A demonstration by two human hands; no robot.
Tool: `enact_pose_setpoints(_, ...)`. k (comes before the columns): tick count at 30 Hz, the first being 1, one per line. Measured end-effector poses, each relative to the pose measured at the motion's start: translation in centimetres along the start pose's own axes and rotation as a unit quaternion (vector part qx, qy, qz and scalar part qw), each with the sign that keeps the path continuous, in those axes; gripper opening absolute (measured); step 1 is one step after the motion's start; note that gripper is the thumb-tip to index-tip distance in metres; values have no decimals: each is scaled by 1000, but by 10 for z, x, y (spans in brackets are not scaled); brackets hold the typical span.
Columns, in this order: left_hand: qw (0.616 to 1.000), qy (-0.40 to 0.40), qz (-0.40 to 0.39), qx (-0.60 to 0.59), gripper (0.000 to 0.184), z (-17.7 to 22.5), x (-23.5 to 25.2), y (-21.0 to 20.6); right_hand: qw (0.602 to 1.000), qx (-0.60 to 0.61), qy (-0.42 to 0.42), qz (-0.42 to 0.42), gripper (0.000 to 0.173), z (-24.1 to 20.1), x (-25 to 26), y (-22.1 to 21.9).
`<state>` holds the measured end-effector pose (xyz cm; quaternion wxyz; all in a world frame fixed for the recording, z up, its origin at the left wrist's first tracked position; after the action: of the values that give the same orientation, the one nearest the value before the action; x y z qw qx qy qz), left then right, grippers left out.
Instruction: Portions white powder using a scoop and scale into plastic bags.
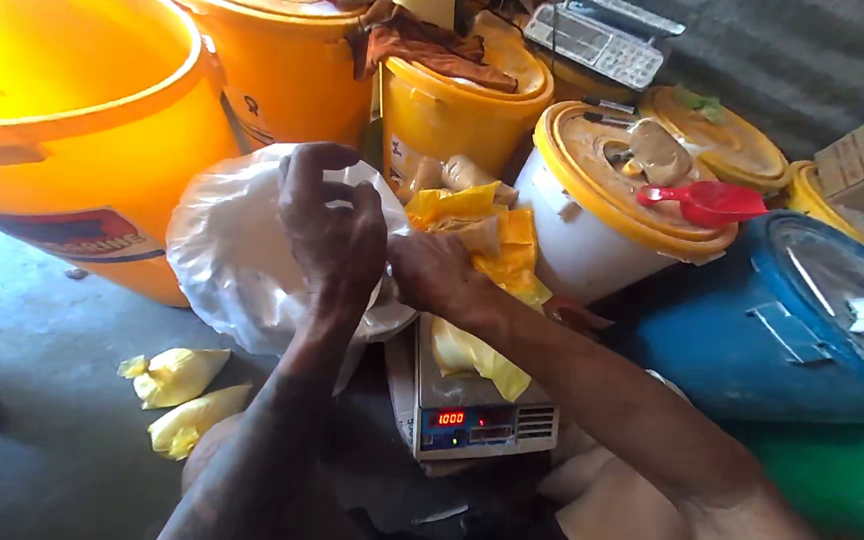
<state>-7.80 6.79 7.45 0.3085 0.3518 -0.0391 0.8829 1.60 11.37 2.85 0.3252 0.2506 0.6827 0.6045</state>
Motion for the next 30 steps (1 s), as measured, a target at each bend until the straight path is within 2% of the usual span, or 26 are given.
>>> enact_pose_setpoints(2,1000,-11,2,-5,26,2,0,-1,996,46,8,76,17,20,-25,15)
enact_pose_setpoints(5,1000,-30,-3,-5,26,4,1,-1,985,156,-20,75,17,79,-66,19)
enact_pose_setpoints(8,1000,-24,-12,-7,26,5,-2,-5,933,327,1,148,27,143,-141,10)
enact_pose_setpoints(10,1000,-24,-19,-3,26,9,-6,-7,895,396,1,205,30,174,-204,2)
enact_pose_setpoints(12,999,-36,-39,-2,27,16,-15,-10,875,422,-29,236,29,195,-266,-7)
enact_pose_setpoints(14,996,-52,-73,-5,28,23,-26,-16,863,443,-74,232,31,209,-320,-16)
enact_pose_setpoints(17,990,-88,-109,11,28,27,-37,-26,860,445,-112,220,34,214,-371,-21)
enact_pose_setpoints(20,986,-94,-138,26,29,24,-46,-37,861,437,-128,227,34,208,-383,-31)
enact_pose_setpoints(24,984,-90,-149,38,28,17,-51,-52,860,433,-143,231,32,201,-366,-53)
enact_pose_setpoints(27,985,-86,-144,37,28,16,-49,-58,884,380,-169,215,31,197,-345,-70)
enact_pose_setpoints(30,985,-85,-146,30,27,18,-48,-62,916,267,-214,210,33,193,-322,-82)
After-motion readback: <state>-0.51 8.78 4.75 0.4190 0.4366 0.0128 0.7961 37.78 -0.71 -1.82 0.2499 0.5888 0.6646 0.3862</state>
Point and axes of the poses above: each hand's wrist, its own x-axis towards the middle knuckle, its own y-axis out of the back of the hand, z = x × y, the point moved 9 cm from there along x, towards the middle knuckle, and after that the axes turned 3 degrees about -y, right-handed, at the moved point
